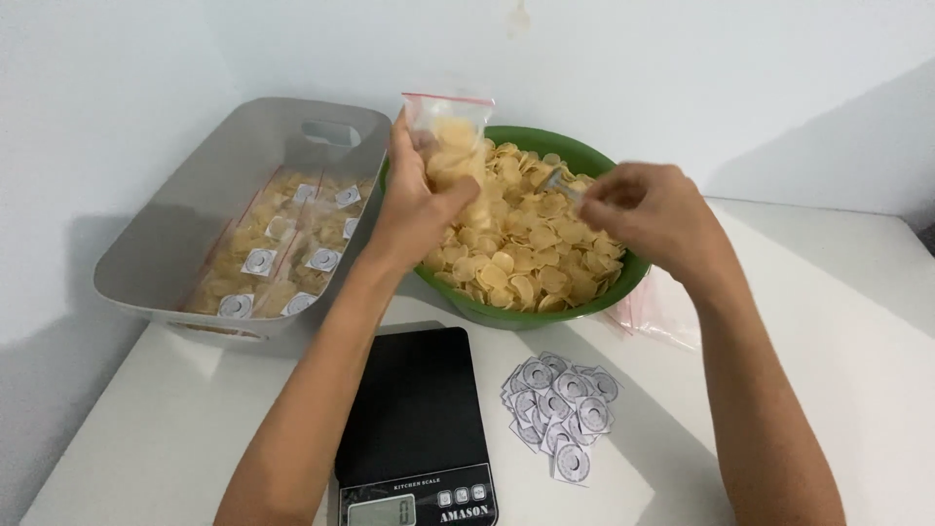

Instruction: Scooping snacks from a large bowl into small plastic bags, weighing each bag on a digital scale, and sealing them with circular stickers.

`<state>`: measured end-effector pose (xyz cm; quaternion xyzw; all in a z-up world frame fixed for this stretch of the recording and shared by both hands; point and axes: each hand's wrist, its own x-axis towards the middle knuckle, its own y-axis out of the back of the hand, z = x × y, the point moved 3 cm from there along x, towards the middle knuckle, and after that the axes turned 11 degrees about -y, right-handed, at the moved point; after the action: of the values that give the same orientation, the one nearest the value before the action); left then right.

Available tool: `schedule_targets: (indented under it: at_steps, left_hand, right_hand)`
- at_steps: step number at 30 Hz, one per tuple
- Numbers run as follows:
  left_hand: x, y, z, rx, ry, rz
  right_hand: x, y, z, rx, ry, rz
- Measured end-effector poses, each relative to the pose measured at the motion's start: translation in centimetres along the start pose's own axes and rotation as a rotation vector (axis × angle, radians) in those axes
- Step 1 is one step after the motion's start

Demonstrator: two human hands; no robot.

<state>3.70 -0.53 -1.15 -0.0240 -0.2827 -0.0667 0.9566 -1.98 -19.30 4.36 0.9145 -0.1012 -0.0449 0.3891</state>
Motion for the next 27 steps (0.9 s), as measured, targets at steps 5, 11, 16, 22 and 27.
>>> schedule_targets:
  at_steps: [5,11,16,22,27]
  left_hand:
    - [0.2,0.1,3.4,0.012,0.046,0.114]
    - [-2.2,-0.3,7.9,0.186,-0.051,0.154]
    - [-4.5,1.0,10.6,0.308,-0.024,0.074]
    - [-6.5,4.3,11.1,0.456,0.384,-0.123]
    - [-9.1,6.2,12.0,0.856,0.262,-0.173]
  right_hand:
    - [-2.3,0.3,-1.1,-0.174,-0.230,-0.070]
    - [-2.7,-2.0,-1.9,0.147,0.266,-0.140]
    - [-3.3,-3.9,-3.0,0.398,0.476,-0.374]
    - [-3.5,-4.9,-2.8,0.303,0.559,-0.621]
    - [-2.8,-4.0,-3.0,0.077,0.576,-0.379]
